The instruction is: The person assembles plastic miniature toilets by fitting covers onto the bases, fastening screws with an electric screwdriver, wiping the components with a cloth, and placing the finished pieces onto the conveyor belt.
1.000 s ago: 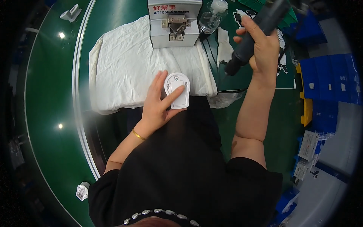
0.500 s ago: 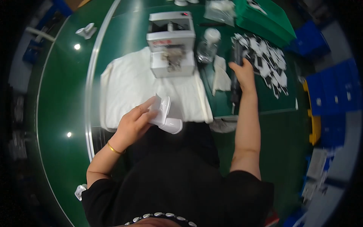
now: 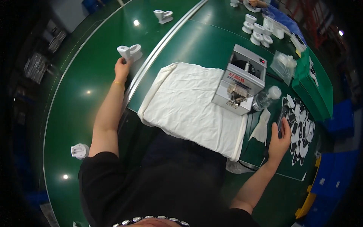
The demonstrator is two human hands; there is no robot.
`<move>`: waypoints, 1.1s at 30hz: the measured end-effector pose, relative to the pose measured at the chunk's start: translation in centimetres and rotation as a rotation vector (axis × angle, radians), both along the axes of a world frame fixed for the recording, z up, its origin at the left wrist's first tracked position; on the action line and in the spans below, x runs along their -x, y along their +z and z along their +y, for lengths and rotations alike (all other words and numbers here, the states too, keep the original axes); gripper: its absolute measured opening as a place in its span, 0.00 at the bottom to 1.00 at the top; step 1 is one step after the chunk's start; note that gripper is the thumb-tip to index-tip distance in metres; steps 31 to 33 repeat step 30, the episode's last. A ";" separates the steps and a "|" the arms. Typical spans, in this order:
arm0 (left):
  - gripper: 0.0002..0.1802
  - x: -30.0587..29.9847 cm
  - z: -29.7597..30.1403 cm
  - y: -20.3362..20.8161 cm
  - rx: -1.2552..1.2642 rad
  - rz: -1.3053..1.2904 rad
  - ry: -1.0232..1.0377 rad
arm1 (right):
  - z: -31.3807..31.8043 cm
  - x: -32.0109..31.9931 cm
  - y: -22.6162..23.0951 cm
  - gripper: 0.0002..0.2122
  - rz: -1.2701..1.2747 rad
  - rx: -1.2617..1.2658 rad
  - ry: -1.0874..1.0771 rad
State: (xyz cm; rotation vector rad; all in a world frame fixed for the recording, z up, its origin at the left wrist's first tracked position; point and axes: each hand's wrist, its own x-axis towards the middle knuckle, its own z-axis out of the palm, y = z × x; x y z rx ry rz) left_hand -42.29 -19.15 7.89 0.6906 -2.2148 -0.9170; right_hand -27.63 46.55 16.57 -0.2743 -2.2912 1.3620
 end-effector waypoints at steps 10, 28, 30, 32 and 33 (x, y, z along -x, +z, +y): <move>0.51 -12.8 -0.2 8.7 0.296 -0.624 -0.357 | -9.2 -4.1 0.9 0.16 0.098 -0.094 0.466; 0.38 -31.7 4.0 16.0 0.187 -0.773 -0.217 | -14.6 -5.3 0.5 0.14 -0.013 0.012 0.807; 0.34 -27.4 9.2 17.1 0.174 -0.387 -0.618 | -14.5 -5.7 1.1 0.16 0.031 0.075 0.810; 0.34 -27.4 9.2 17.1 0.174 -0.387 -0.618 | -14.5 -5.7 1.1 0.16 0.031 0.075 0.810; 0.34 -27.4 9.2 17.1 0.174 -0.387 -0.618 | -14.5 -5.7 1.1 0.16 0.031 0.075 0.810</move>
